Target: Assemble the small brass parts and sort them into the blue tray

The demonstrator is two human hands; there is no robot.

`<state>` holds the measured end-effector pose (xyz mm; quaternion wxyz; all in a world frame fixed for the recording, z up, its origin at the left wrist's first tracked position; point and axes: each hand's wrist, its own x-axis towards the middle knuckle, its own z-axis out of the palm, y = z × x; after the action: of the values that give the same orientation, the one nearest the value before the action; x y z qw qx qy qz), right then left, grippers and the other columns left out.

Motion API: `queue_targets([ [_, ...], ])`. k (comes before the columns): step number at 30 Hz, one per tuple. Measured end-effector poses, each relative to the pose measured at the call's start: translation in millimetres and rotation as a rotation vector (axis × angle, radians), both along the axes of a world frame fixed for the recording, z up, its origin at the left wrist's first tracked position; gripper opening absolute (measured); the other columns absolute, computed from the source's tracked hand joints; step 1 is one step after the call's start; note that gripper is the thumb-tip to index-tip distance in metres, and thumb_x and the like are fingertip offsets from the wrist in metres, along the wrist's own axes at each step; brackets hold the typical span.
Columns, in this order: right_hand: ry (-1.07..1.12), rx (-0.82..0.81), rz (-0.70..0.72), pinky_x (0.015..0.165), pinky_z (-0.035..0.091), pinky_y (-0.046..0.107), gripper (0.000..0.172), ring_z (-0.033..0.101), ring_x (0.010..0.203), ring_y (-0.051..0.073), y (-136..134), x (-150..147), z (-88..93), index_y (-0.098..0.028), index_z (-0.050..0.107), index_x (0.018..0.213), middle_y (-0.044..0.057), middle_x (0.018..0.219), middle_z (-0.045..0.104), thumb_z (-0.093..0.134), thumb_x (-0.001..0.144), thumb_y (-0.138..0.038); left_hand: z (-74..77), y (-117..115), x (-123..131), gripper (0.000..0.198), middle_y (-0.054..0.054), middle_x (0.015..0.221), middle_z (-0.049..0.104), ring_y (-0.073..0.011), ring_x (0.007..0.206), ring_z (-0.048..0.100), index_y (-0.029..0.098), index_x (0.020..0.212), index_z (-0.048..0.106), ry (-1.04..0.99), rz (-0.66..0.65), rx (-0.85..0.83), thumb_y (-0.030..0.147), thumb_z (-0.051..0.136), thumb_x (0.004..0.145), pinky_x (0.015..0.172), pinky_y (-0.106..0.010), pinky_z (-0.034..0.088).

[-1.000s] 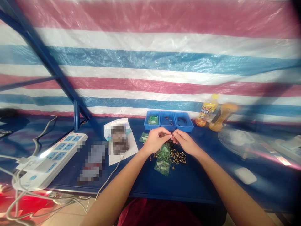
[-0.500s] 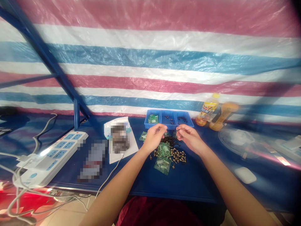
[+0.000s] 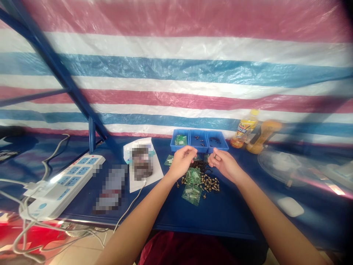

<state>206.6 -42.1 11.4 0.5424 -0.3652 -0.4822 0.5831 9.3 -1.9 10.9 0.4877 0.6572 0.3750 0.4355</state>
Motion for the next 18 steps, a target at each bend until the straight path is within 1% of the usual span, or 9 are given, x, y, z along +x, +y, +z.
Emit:
queue_targets([
  [2, -0.004, -0.001, -0.008, 0.063, 0.041, 0.032, 0.049, 0.044, 0.06, 0.016, 0.8, 0.4, -1.1, -0.022, 0.04, 0.06, -0.003, 0.057, 0.035, 0.061, 0.089, -0.054, 0.4, -0.1, -0.2, 0.03, -0.002, 0.084, 0.067, -0.0117, 0.063, 0.057, 0.018, 0.09, 0.063, -0.001, -0.001, -0.001, 0.047, 0.056, 0.09, 0.058, -0.023, 0.042],
  [5, -0.004, -0.007, -0.017, 0.06, 0.039, 0.03, 0.039, 0.045, 0.062, 0.014, 1.8, 1.1, -2.4, -0.021, 0.051, 0.072, -0.002, 0.066, 0.044, 0.067, 0.085, -0.054, 1.7, -1.3, -0.5, 0.029, -0.002, 0.084, 0.067, -0.0117, 0.063, 0.057, 0.018, 0.09, 0.063, 0.005, -0.006, 0.006, 0.047, 0.056, 0.09, 0.06, -0.023, 0.043],
  [7, -0.03, 0.004, -0.027, 0.059, 0.039, 0.029, 0.034, 0.046, 0.063, 0.014, 2.4, 1.6, -4.1, -0.022, 0.056, 0.081, -0.001, 0.073, 0.049, 0.072, 0.081, -0.053, 2.9, -2.7, -0.6, 0.03, -0.002, 0.083, 0.066, -0.0119, 0.064, 0.057, 0.018, 0.089, 0.063, 0.017, -0.01, 0.011, 0.047, 0.055, 0.09, 0.061, -0.024, 0.043],
  [10, -0.076, 0.031, -0.039, 0.06, 0.039, 0.028, 0.031, 0.047, 0.063, 0.013, 3.6, 2.5, -8.0, -0.022, 0.063, 0.09, -0.001, 0.075, 0.054, 0.077, 0.077, -0.047, 4.3, -4.3, -0.8, 0.031, -0.002, 0.084, 0.066, -0.0124, 0.065, 0.057, 0.018, 0.088, 0.063, 0.032, -0.013, 0.019, 0.048, 0.055, 0.09, 0.063, -0.024, 0.044],
  [13, -0.086, 0.033, -0.045, 0.062, 0.04, 0.029, 0.028, 0.048, 0.064, 0.013, 4.9, 3.5, -11.7, -0.022, 0.068, 0.093, 0.001, 0.078, 0.059, 0.079, 0.077, -0.042, 4.4, -4.3, -1.0, 0.031, -0.002, 0.084, 0.066, -0.0125, 0.065, 0.057, 0.018, 0.089, 0.063, 0.032, -0.013, 0.02, 0.048, 0.054, 0.09, 0.064, -0.024, 0.044],
  [15, -0.082, 0.026, -0.051, 0.062, 0.041, 0.029, 0.028, 0.049, 0.065, 0.013, 5.4, 4.0, -12.6, -0.021, 0.07, 0.093, 0.002, 0.082, 0.062, 0.08, 0.076, -0.042, 4.0, -3.7, -1.0, 0.032, -0.003, 0.084, 0.066, -0.0126, 0.065, 0.057, 0.018, 0.089, 0.064, 0.036, -0.011, 0.019, 0.049, 0.055, 0.089, 0.063, -0.024, 0.044],
  [18, -0.043, 0.014, -0.05, 0.061, 0.041, 0.03, 0.028, 0.049, 0.065, 0.013, 4.7, 4.0, -10.9, -0.022, 0.07, 0.092, 0.003, 0.084, 0.062, 0.08, 0.075, -0.042, 3.1, -3.0, -0.7, 0.033, -0.003, 0.083, 0.066, -0.0126, 0.064, 0.058, 0.018, 0.089, 0.064, 0.039, -0.011, 0.026, 0.05, 0.055, 0.089, 0.062, -0.024, 0.044],
])
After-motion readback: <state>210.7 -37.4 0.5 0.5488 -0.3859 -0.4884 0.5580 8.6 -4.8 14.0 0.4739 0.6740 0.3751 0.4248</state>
